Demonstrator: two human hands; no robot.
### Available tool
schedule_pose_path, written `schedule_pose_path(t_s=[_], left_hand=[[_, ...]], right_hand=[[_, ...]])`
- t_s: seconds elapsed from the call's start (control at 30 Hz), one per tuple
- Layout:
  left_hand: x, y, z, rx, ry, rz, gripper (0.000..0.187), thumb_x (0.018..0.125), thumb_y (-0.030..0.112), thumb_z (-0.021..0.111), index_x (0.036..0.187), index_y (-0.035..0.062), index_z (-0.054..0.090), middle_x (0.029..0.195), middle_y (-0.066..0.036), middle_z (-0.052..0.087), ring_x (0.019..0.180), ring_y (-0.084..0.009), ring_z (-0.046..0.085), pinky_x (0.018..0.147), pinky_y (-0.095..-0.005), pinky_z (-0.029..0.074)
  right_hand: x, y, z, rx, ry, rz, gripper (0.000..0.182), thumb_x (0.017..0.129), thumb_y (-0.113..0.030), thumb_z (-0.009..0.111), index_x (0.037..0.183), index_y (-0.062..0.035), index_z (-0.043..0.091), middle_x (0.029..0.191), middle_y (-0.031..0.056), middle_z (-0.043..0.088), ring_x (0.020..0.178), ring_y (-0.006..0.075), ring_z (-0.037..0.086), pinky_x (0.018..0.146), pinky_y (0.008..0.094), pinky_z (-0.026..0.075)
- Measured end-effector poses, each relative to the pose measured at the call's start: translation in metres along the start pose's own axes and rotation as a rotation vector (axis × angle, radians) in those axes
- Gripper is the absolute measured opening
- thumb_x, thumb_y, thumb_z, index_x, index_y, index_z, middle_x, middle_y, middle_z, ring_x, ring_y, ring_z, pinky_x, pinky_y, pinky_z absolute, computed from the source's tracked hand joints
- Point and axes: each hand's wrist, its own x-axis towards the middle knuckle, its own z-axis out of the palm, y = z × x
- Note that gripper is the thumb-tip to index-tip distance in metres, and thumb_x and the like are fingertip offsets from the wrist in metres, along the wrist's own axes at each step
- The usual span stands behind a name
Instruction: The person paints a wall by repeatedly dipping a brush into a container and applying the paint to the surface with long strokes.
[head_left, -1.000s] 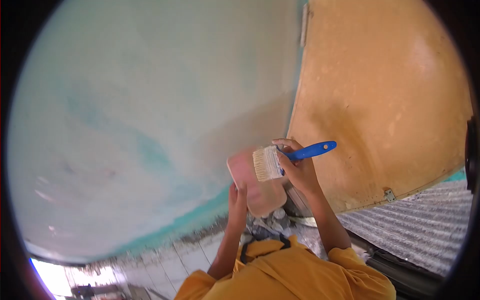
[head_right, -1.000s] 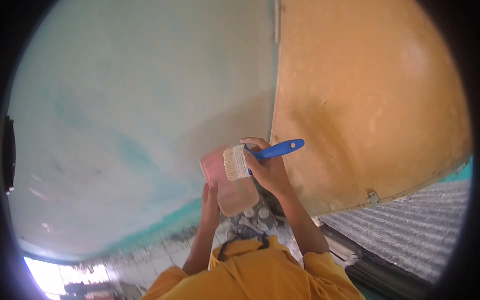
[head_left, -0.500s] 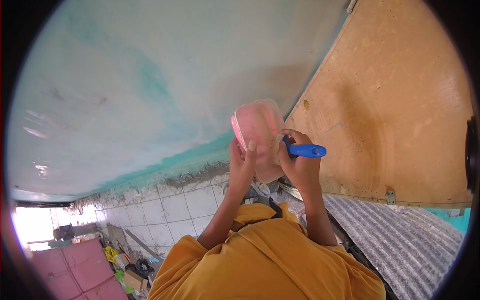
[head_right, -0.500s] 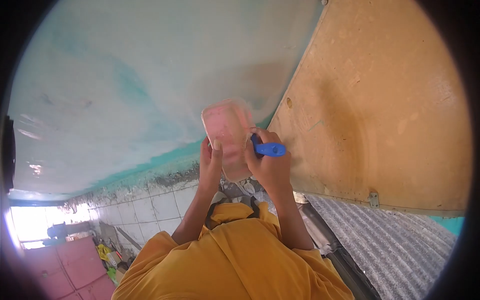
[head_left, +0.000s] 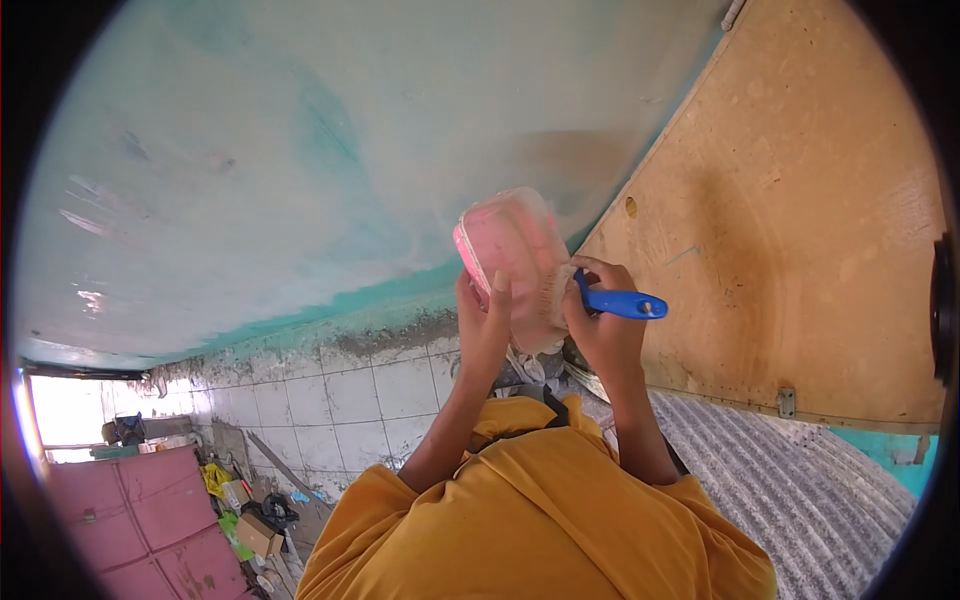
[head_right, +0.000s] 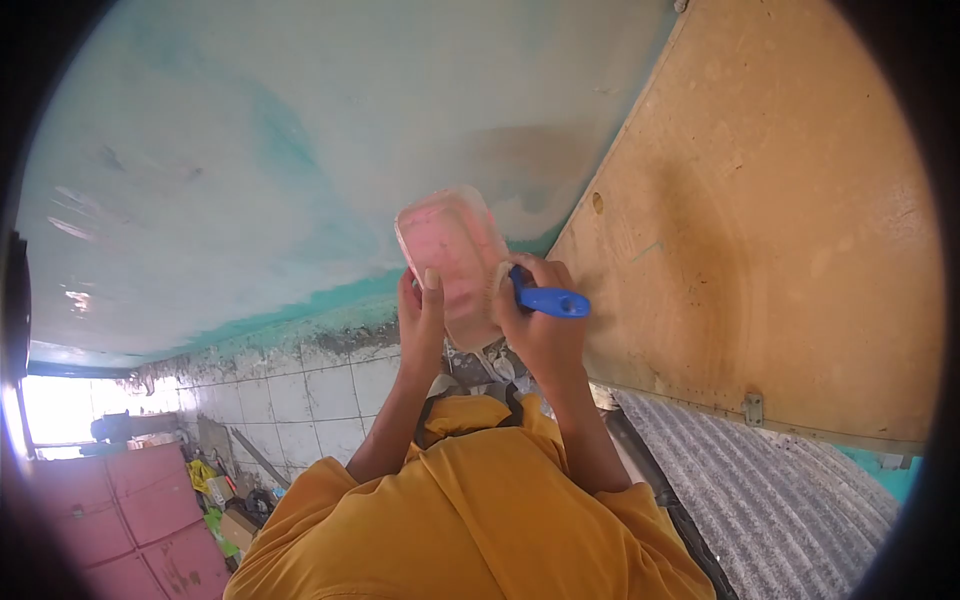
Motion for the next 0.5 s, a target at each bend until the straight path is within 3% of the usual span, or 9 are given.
schedule_pose_path(t_s=[0.07, 0.13, 0.17, 0.23, 0.3, 0.37, 0.43, 0.5], left_hand=[[-0.001, 0.004, -0.004, 0.001, 0.021, 0.004, 0.077, 0.099, 0.047, 0.060, 0.144, -0.0072, 0.030, 0.134, -0.018, 0.050, 0.120, -0.0220, 0.055, 0.095, -0.0330, 0.049], [-0.003, 0.017, -0.004, 0.106, 0.053, -0.095, 0.079, 0.098, 0.059, 0.053, 0.145, -0.0022, 0.036, 0.118, -0.007, 0.054, 0.100, -0.0100, 0.056, 0.071, -0.0224, 0.048], [-0.003, 0.013, -0.007, 0.098, 0.053, -0.092, 0.079, 0.098, 0.059, 0.053, 0.145, -0.0022, 0.036, 0.118, -0.007, 0.054, 0.100, -0.0100, 0.056, 0.071, -0.0224, 0.048], [0.001, 0.015, -0.016, -0.009, 0.058, -0.111, 0.074, 0.099, 0.049, 0.058, 0.143, -0.0056, 0.035, 0.126, -0.016, 0.055, 0.110, -0.0186, 0.058, 0.087, -0.0301, 0.052], [-0.001, 0.016, -0.026, 0.044, 0.047, -0.188, 0.073, 0.100, 0.050, 0.056, 0.142, -0.0059, 0.036, 0.123, -0.016, 0.056, 0.108, -0.0169, 0.059, 0.083, -0.0287, 0.052], [0.000, 0.008, -0.035, -0.014, 0.060, -0.094, 0.072, 0.100, 0.050, 0.055, 0.141, -0.0057, 0.037, 0.121, -0.016, 0.057, 0.108, -0.0162, 0.058, 0.085, -0.0292, 0.051], [-0.003, 0.020, -0.043, 0.008, 0.051, -0.146, 0.072, 0.100, 0.050, 0.055, 0.141, -0.0056, 0.037, 0.122, -0.016, 0.057, 0.110, -0.0167, 0.057, 0.089, -0.0304, 0.050], [-0.006, 0.026, -0.056, 0.029, 0.035, -0.188, 0.072, 0.100, 0.050, 0.056, 0.141, -0.0055, 0.037, 0.123, -0.016, 0.057, 0.113, -0.0172, 0.056, 0.094, -0.0317, 0.048]], right_hand=[[0.003, 0.003, -0.002, 0.046, 0.027, -0.030, 0.026, 0.083, -0.009, 0.070, 0.109, -0.0053, 0.069, 0.088, 0.0123, 0.064, 0.070, 0.0240, 0.065, 0.064, 0.0338, 0.052], [0.003, 0.005, 0.000, 0.085, 0.038, -0.029, 0.027, 0.083, -0.009, 0.070, 0.110, -0.0044, 0.069, 0.088, 0.0127, 0.064, 0.070, 0.0233, 0.065, 0.065, 0.0334, 0.052], [0.002, 0.007, -0.001, 0.121, 0.048, -0.013, 0.028, 0.083, -0.009, 0.070, 0.110, -0.0036, 0.068, 0.088, 0.0130, 0.064, 0.069, 0.0226, 0.064, 0.065, 0.0330, 0.052], [0.003, 0.009, 0.000, 0.137, 0.079, -0.008, 0.027, 0.085, -0.009, 0.070, 0.111, -0.0030, 0.068, 0.087, 0.0112, 0.064, 0.070, 0.0203, 0.064, 0.065, 0.0319, 0.051], [0.005, 0.009, 0.005, 0.160, 0.110, -0.001, 0.026, 0.087, -0.010, 0.069, 0.112, -0.0024, 0.067, 0.086, 0.0095, 0.063, 0.070, 0.0180, 0.064, 0.064, 0.0307, 0.051], [0.011, 0.012, 0.010, 0.466, 0.122, 0.336, 0.024, 0.091, -0.011, 0.067, 0.112, -0.0010, 0.066, 0.082, 0.0042, 0.061, 0.069, 0.0126, 0.060, 0.063, 0.0284, 0.049], [0.021, 0.022, 0.015, 0.489, 0.146, 0.289, 0.023, 0.094, -0.012, 0.065, 0.113, -0.0003, 0.066, 0.082, 0.0012, 0.060, 0.068, 0.0083, 0.057, 0.057, 0.0243, 0.047], [0.032, 0.020, 0.019, 0.732, 0.159, 0.641, 0.024, 0.094, -0.013, 0.066, 0.114, -0.0007, 0.065, 0.084, 0.0026, 0.062, 0.065, 0.0072, 0.057, 0.050, 0.0211, 0.043]])
